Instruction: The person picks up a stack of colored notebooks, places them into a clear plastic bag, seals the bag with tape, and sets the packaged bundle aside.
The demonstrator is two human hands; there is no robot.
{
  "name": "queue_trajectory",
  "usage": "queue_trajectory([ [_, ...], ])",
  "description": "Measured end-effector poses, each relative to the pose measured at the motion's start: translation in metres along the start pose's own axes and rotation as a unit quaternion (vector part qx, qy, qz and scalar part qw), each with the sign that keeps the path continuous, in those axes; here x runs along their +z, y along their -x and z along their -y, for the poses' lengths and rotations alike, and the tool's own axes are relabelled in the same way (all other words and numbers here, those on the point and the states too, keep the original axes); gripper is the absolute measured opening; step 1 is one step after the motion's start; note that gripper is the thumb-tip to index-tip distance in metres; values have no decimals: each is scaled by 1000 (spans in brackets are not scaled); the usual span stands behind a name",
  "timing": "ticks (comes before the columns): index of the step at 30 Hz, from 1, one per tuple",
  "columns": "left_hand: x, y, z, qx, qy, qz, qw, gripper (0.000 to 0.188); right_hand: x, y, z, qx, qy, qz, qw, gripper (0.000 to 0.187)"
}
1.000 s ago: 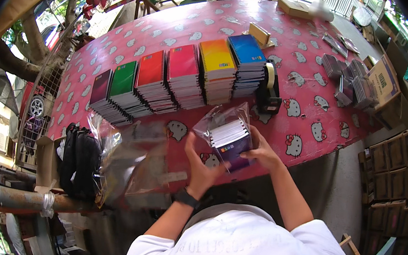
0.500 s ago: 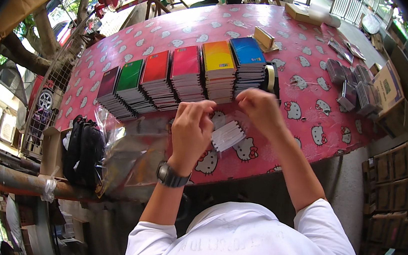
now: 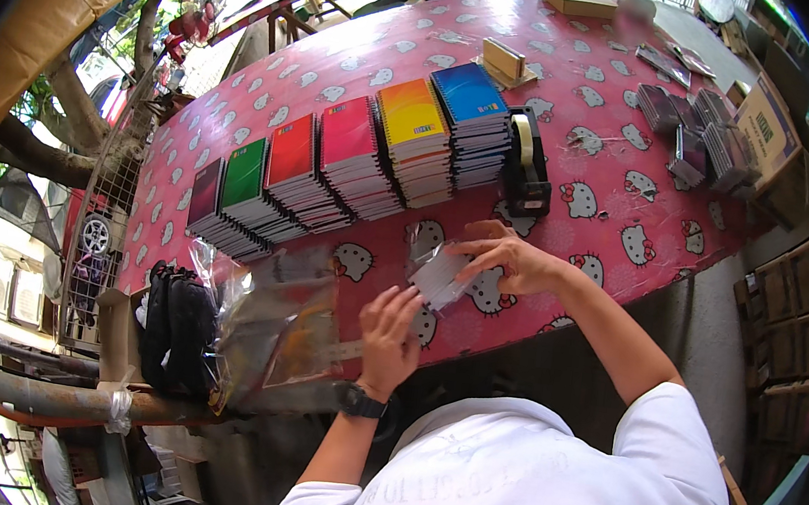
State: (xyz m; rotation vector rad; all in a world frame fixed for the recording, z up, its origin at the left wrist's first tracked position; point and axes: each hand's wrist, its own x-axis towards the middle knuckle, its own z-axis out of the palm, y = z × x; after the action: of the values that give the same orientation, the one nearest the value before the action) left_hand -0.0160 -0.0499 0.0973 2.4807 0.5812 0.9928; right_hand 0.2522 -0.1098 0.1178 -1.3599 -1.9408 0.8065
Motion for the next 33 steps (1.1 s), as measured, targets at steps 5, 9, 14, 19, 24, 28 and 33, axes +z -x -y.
queue_trajectory([
  [5, 16, -2, 6, 12, 2, 112, 994, 73, -9, 3, 8, 17, 68, 92, 993, 66],
  [9, 23, -24, -5, -4, 0, 161, 987, 76, 0, -2, 9, -6, 64, 119, 991, 66],
  [14, 19, -25, -7, -16, -66, 185, 980, 78, -34, -6, 1, -5, -116, -74, 990, 43],
  [19, 27, -32, -30, -57, -95, 194, 975, 82, -68, 13, -107, 408, 79, -481, 772, 37],
  [24, 22, -27, -32, -47, -135, 200, 969, 87, -44, -3, -111, 285, 26, -501, 816, 33],
  [28, 21, -26, -29, -52, -119, 219, 967, 89, -2, 30, -99, 308, 35, -485, 817, 20],
  [33, 17, -32, -29, -42, -138, 222, 964, 90, -22, 41, -82, 338, 106, -342, 870, 23],
])
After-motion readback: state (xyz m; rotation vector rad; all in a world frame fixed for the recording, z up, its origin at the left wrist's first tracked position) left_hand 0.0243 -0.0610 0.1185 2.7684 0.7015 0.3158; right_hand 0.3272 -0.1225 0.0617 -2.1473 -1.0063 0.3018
